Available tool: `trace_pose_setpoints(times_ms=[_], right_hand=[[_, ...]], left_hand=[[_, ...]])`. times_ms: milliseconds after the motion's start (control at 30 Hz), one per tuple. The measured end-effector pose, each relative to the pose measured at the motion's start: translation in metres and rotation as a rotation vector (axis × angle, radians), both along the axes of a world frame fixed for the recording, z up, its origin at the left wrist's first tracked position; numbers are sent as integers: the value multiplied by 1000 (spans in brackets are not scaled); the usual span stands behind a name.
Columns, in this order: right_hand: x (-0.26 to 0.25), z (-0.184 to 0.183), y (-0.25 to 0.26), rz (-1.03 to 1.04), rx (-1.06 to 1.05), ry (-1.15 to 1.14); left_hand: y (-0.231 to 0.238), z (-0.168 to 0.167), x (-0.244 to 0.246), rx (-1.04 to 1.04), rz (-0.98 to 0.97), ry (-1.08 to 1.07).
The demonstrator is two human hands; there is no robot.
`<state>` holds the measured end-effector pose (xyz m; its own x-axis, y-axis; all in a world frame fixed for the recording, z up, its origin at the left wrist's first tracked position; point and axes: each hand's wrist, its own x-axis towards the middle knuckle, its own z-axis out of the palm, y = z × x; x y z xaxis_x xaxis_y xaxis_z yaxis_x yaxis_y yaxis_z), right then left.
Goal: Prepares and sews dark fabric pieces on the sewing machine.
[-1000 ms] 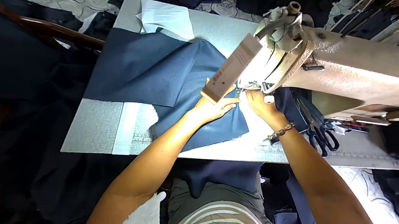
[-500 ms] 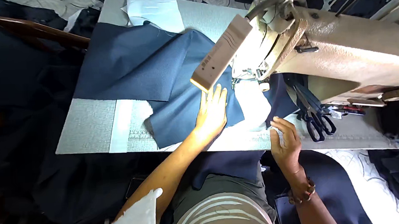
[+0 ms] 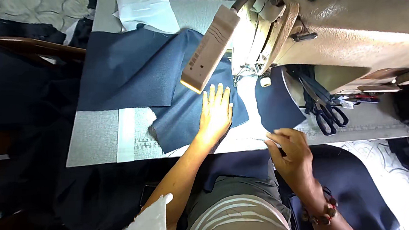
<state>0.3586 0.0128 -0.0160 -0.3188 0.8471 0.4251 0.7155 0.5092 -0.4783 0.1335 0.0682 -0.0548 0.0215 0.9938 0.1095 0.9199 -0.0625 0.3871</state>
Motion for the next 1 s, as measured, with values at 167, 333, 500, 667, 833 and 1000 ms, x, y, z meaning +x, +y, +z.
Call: trace_pose_setpoints(times_ms=[167, 333, 500, 667, 833, 1000], right_hand=[[-68, -12, 38, 75, -289, 446], [-76, -20, 59, -76, -309, 220], [-87, -21, 56, -133, -263, 115], [-95, -20, 57, -201, -332, 141], [-86, -4, 60, -149, -559, 288], [-76, 1, 61, -98, -665, 317]], left_hand=[[0, 0, 0, 12, 5, -3], [-2, -1, 1, 40, 3, -25], [-3, 0, 0, 50, 2, -49], [-4, 0, -2, 62, 5, -120], [-5, 2, -11, 114, -15, -339], [-5, 12, -14, -49, -109, -282]])
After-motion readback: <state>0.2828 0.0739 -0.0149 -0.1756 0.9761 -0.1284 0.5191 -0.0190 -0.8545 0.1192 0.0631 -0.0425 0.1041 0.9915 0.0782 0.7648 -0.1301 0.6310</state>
